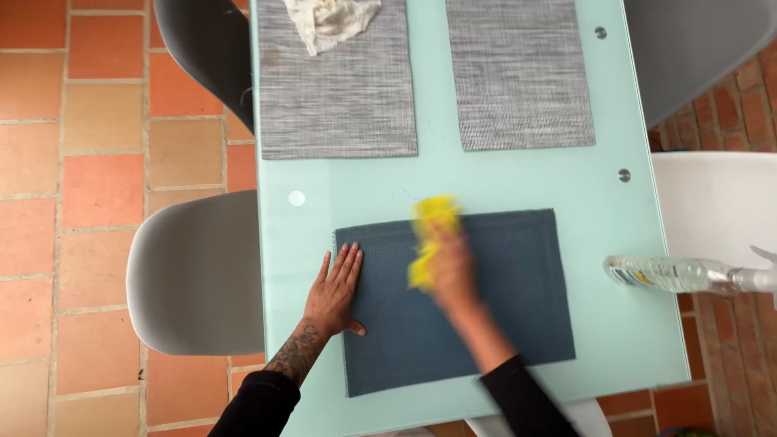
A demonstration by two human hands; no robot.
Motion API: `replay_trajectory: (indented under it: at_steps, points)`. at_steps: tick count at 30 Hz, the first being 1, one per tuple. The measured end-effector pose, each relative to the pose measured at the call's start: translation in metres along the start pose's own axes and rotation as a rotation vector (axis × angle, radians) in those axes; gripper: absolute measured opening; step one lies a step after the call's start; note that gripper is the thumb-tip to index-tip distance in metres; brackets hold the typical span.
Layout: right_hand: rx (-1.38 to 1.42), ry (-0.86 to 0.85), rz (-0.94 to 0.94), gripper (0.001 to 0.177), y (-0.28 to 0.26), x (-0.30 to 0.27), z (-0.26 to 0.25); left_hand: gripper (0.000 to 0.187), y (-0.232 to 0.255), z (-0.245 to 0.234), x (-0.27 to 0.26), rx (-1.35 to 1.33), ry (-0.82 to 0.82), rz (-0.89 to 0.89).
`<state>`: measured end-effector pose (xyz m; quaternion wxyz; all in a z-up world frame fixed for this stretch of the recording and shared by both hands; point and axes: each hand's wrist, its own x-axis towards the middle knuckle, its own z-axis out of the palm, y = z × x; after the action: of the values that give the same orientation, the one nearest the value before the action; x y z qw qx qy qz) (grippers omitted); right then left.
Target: The recorder wipes down a glass dining table using a cloth and spray, then arranges several placemats.
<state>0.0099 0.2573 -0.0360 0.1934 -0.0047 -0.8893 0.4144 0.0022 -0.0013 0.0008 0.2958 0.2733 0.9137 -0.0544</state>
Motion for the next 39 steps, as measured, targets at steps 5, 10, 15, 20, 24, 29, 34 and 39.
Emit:
replay_trajectory:
  at_steps: [5,10,15,20,24,29,34,39]
  points:
    - [-0.242,-0.314,-0.17,0.064,-0.055,-0.09,0.082,0.16,-0.004,0.025,0.011,0.074,0.157,0.005]
    - [-0.628,-0.204,0.147,0.071,0.061,-0.06,-0.026,0.168,0.0,0.001,0.002,-0.011,0.035,-0.034]
    - [-0.71,-0.073,0.476,0.066,0.13,-0.078,-0.127,0.17,0.002,0.008,0.001,0.03,0.008,-0.026]
    - [-0.172,-0.136,0.399,0.055,-0.021,-0.102,-0.024,0.17,0.002,0.002,0.004,0.059,0.017,-0.031]
    - [-0.172,-0.286,-0.08,0.054,-0.063,-0.158,0.053,0.161,-0.003,0.019,0.012,0.03,0.212,-0.018]
    - [-0.417,-0.044,0.267,0.077,0.026,-0.157,-0.037,0.171,0.002,-0.002,0.002,0.052,-0.013,-0.058]
    - [-0.586,0.175,0.458,0.066,0.103,-0.164,-0.128,0.171,0.001,0.002,0.003,0.032,0.01,-0.043]
    - [-0.017,0.228,0.383,0.06,0.023,-0.173,-0.034,0.171,0.0,-0.005,0.001,0.037,-0.008,-0.051]
